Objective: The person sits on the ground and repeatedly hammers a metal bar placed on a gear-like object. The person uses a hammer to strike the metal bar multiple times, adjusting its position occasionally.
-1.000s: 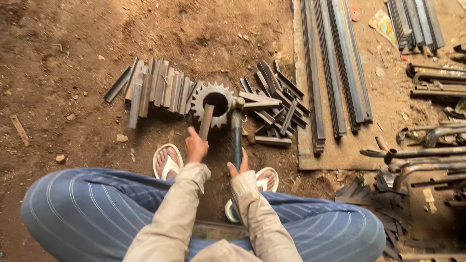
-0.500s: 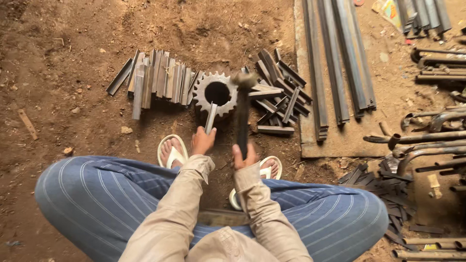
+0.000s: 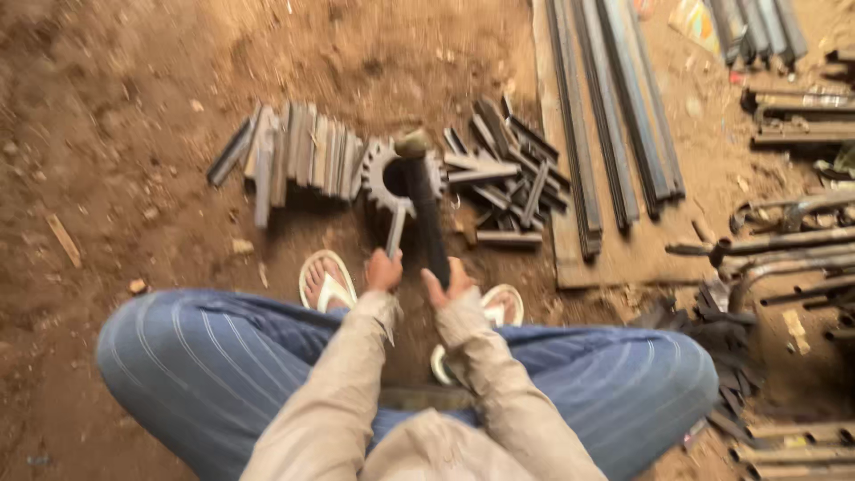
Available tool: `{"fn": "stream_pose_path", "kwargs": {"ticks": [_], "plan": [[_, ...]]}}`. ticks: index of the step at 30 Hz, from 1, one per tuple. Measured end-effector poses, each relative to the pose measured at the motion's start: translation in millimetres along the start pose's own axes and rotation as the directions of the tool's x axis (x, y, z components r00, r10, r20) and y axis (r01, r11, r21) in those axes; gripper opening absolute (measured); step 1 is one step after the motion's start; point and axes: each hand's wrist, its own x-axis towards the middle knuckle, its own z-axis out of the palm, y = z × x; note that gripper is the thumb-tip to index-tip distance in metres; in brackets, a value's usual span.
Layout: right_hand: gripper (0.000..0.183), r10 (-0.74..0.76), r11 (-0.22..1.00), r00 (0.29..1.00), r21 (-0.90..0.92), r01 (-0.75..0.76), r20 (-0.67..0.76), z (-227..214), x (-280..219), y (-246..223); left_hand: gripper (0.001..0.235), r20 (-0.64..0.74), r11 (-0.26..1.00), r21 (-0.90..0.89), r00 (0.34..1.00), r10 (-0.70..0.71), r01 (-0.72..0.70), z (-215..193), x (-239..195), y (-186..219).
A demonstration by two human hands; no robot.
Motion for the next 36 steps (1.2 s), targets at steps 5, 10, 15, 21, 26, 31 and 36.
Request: {"fn": "stream_pose_path", "kwargs": {"ticks": [5, 10, 15, 21, 26, 31, 36], "plan": [[0.036, -0.325, 0.894, 0.927, 0.259, 0.365, -0.185, -40.4, -9.7, -16.2, 0.061, -0.054, 0.996, -0.024, 0.995, 0.089, -0.09, 0.5, -13.4, -9.2], [0.039, -0.508, 0.69, 0.765, 0.344, 0.637, -0.396, -45.4, 3.5, -28.6, 0.048, -0.089, 0.988, 0.024, 0.984, 0.152, -0.151, -11.8, -6.7, 0.9], [0.039, -0.232, 0.945, 0.934, 0.165, 0.283, -0.271, 6.4, -10.4, 5.7, 0.044, -0.045, 0.99, 0.018, 0.989, 0.141, -0.14, -3.8, -2.5, -1.9], [0.045, 0.208, 0.977, 0.972, 0.012, -0.211, 0.107, 19.1, -3.0, 51.3, 0.048, -0.037, 0.991, 0.023, 0.99, 0.134, -0.133, 1.4, -0.8, 3.1], [0.049, -0.034, 0.994, 0.991, -0.108, 0.021, -0.127, -4.9, -18.6, 34.6, 0.061, -0.07, 0.992, -0.1, 0.995, 0.074, -0.081, -15.4, -4.8, 9.2], [0.041, -0.292, 0.833, 0.93, 0.417, 0.363, -0.225, -26.5, 0.0, 17.5, 0.06, -0.045, 0.979, -0.185, 0.996, 0.074, -0.081, -17.5, -7.9, 11.3], [0.052, -0.414, 0.662, 0.843, 0.522, 0.537, -0.343, -3.9, 19.0, 26.9, 0.072, 0.067, 0.979, -0.2, 0.998, -0.019, 0.032, -20.5, 15.9, 10.8]]}}
